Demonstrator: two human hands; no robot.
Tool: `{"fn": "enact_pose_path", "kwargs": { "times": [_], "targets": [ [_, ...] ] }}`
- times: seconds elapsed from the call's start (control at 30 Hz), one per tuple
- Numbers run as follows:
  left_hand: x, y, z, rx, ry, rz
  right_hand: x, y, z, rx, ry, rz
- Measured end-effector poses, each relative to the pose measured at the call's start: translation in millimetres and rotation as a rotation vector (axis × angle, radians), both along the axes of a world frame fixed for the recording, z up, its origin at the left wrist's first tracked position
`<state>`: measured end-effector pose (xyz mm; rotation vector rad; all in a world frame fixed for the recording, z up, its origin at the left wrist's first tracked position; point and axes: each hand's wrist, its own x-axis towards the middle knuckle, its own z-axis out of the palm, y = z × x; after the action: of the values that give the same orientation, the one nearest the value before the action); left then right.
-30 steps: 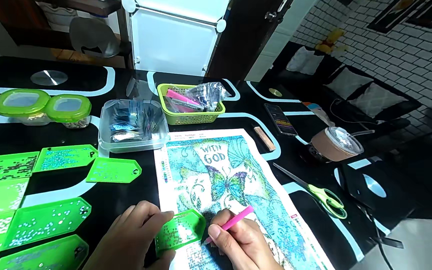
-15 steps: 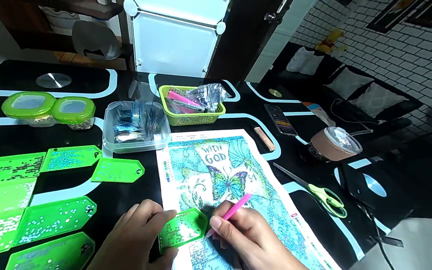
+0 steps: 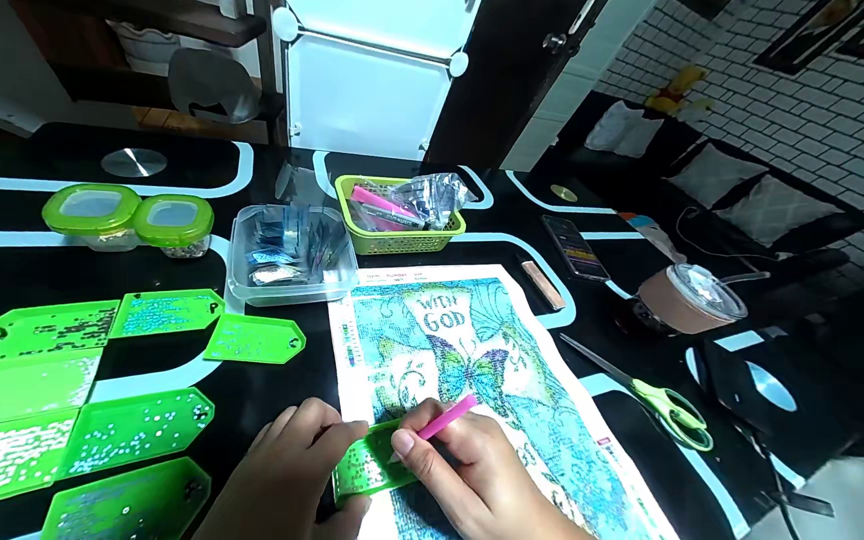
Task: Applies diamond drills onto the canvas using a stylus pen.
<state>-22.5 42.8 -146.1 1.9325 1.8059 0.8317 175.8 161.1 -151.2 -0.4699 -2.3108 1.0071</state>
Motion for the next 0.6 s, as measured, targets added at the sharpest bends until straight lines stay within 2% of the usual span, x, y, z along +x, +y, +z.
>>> {"fn": "enact_pose_path", "kwargs": {
  "times": [0.37,0.47,0.6],
  "targets": [
    [0.7,0.2,-0.6,0.012,0.015,0.004,2.8,1.3,-3.6,0.069,0.002,-0.003],
    [0.6,0.3,-0.3,0.003,0.012,0.0,3.4,1.8,-2.2,0.017,0.023,-0.005],
    [1.1,0.2,-0.5,0.009,0.012,0.005,5.3,2.9,2.4,-0.153,0.097,-0.004]
  ]
}}
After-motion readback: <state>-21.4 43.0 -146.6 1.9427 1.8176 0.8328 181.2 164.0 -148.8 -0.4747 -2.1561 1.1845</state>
